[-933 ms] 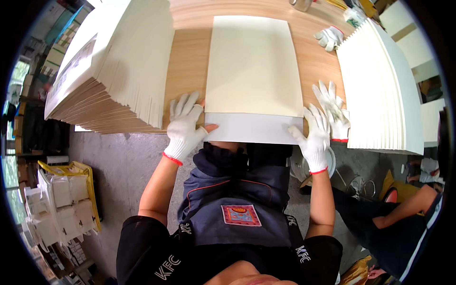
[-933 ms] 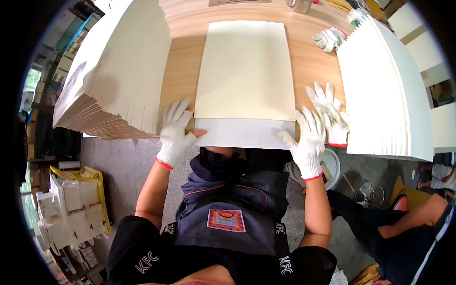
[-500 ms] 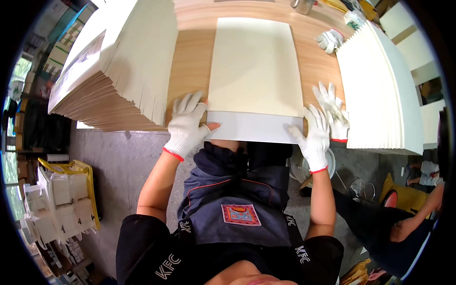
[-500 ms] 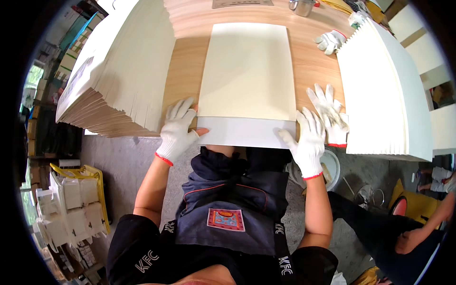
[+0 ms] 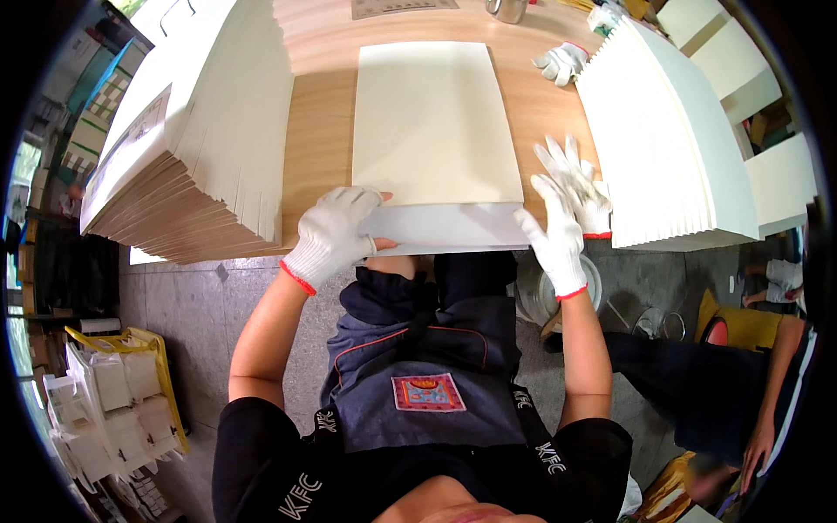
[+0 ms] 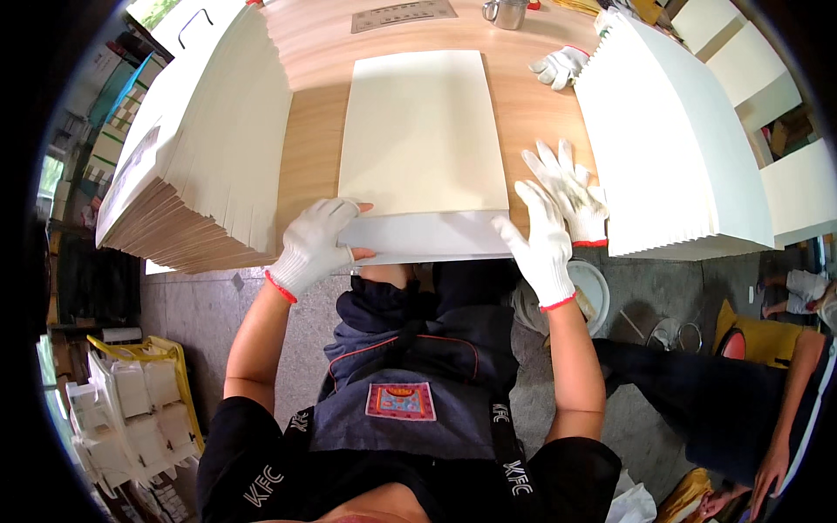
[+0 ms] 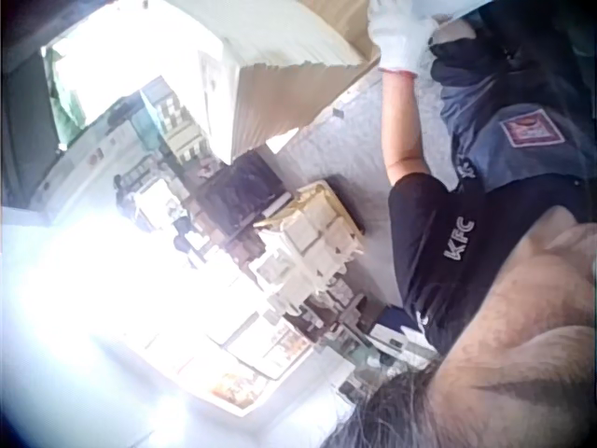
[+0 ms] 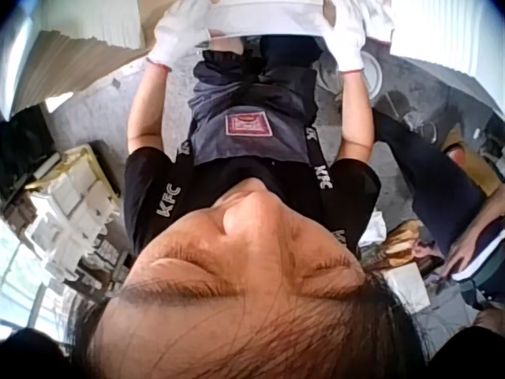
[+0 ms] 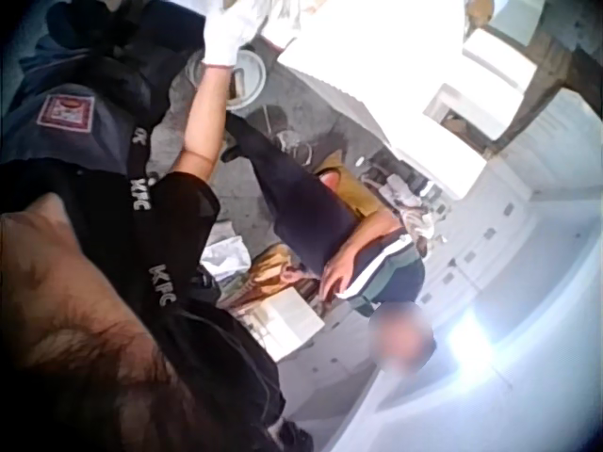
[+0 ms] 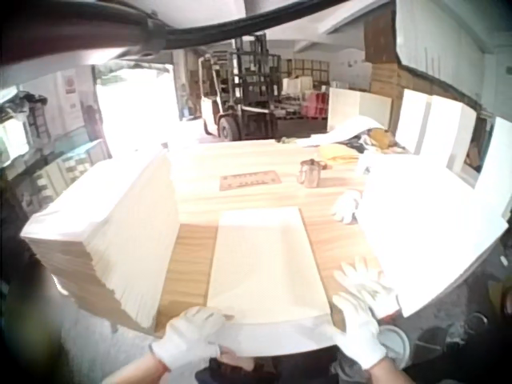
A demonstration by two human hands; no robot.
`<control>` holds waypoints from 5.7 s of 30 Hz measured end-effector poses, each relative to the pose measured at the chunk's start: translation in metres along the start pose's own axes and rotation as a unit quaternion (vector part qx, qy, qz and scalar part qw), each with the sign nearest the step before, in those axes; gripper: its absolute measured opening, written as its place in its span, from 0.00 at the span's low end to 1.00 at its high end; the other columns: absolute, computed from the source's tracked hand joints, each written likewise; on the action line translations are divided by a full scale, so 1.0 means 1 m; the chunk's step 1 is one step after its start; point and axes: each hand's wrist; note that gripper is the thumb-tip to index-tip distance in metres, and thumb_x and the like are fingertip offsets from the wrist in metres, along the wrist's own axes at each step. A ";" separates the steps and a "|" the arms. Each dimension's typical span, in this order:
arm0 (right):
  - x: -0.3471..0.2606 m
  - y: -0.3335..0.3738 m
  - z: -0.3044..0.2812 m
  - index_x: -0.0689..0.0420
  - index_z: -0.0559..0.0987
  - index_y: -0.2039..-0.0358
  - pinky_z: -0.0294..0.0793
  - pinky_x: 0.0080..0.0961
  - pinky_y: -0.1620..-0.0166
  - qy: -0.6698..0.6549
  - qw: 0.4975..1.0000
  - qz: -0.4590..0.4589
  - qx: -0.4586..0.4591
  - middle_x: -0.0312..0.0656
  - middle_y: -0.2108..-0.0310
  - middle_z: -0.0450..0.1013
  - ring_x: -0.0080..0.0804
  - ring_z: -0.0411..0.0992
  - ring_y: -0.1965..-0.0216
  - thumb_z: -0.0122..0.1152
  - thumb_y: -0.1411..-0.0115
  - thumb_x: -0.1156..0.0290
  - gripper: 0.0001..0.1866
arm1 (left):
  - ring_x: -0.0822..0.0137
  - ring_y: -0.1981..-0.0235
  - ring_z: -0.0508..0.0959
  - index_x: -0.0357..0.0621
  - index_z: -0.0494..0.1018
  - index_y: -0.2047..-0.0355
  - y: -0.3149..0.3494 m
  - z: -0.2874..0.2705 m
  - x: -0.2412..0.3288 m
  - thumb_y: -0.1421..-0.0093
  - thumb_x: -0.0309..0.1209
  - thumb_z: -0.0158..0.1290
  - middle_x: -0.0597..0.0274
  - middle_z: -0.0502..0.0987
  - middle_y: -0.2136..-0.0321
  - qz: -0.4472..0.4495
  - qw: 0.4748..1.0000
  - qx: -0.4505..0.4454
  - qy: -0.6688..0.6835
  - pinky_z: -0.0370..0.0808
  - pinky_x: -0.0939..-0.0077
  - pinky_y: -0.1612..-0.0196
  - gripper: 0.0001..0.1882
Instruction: The person assembles notebooks by placing a cover sheet over a stack of paper, aligning it, and folding the cover over the edge. They then apply glue to the spine of the stack using a brush and place the finished unit onto a growing pile of completed notebooks.
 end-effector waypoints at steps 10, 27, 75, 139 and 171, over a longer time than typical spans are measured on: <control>0.017 -0.121 -0.008 0.46 0.80 0.50 0.42 0.50 0.30 -0.031 0.887 0.079 -0.454 0.39 0.48 0.76 0.37 0.64 0.38 0.46 0.38 0.34 0.33 | 0.54 0.65 0.80 0.50 0.79 0.64 -0.057 0.000 -0.021 0.44 0.38 0.59 0.60 0.78 0.64 -0.053 0.993 -0.106 -0.010 0.76 0.60 0.64 0.10; 0.011 -0.091 0.046 0.57 0.77 0.75 0.71 0.38 0.65 -0.006 0.981 0.016 -0.191 0.45 0.71 0.76 0.44 0.75 0.69 0.65 0.48 0.42 0.27 | 0.53 0.50 0.76 0.77 0.52 0.32 -0.134 -0.021 -0.011 0.55 0.35 0.69 0.62 0.68 0.45 0.037 0.937 -0.324 -0.127 0.76 0.56 0.52 0.54; 0.043 -0.069 -0.043 0.47 0.62 0.33 0.75 0.29 0.67 0.464 0.829 -0.277 -0.141 0.37 0.62 0.77 0.26 0.75 0.68 0.57 0.41 0.64 0.35 | 0.55 0.53 0.77 0.79 0.62 0.36 -0.162 -0.014 0.038 0.50 0.26 0.60 0.58 0.73 0.53 0.224 0.870 -0.363 -0.246 0.77 0.61 0.55 0.42; -0.305 -0.265 0.106 0.57 0.80 0.71 0.73 0.38 0.62 -0.120 0.974 -0.054 -0.186 0.50 0.69 0.79 0.46 0.77 0.68 0.50 0.40 0.51 0.21 | 0.54 0.45 0.76 0.40 0.74 0.45 0.133 -0.255 -0.165 0.35 0.50 0.47 0.49 0.78 0.48 -0.455 0.813 0.362 0.000 0.67 0.70 0.43 0.29; -0.051 0.030 -0.138 0.54 0.78 0.56 0.76 0.36 0.66 0.019 0.998 0.054 -0.038 0.42 0.73 0.78 0.43 0.78 0.72 0.60 0.38 0.56 0.17 | 0.49 0.37 0.64 0.50 0.67 0.40 -0.191 -0.026 0.245 0.46 0.34 0.61 0.57 0.66 0.39 0.434 0.881 0.186 0.040 0.67 0.57 0.39 0.32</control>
Point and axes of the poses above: each hand's wrist, its own y-axis away from the middle knuckle, its own z-axis out of the palm, x = y × z
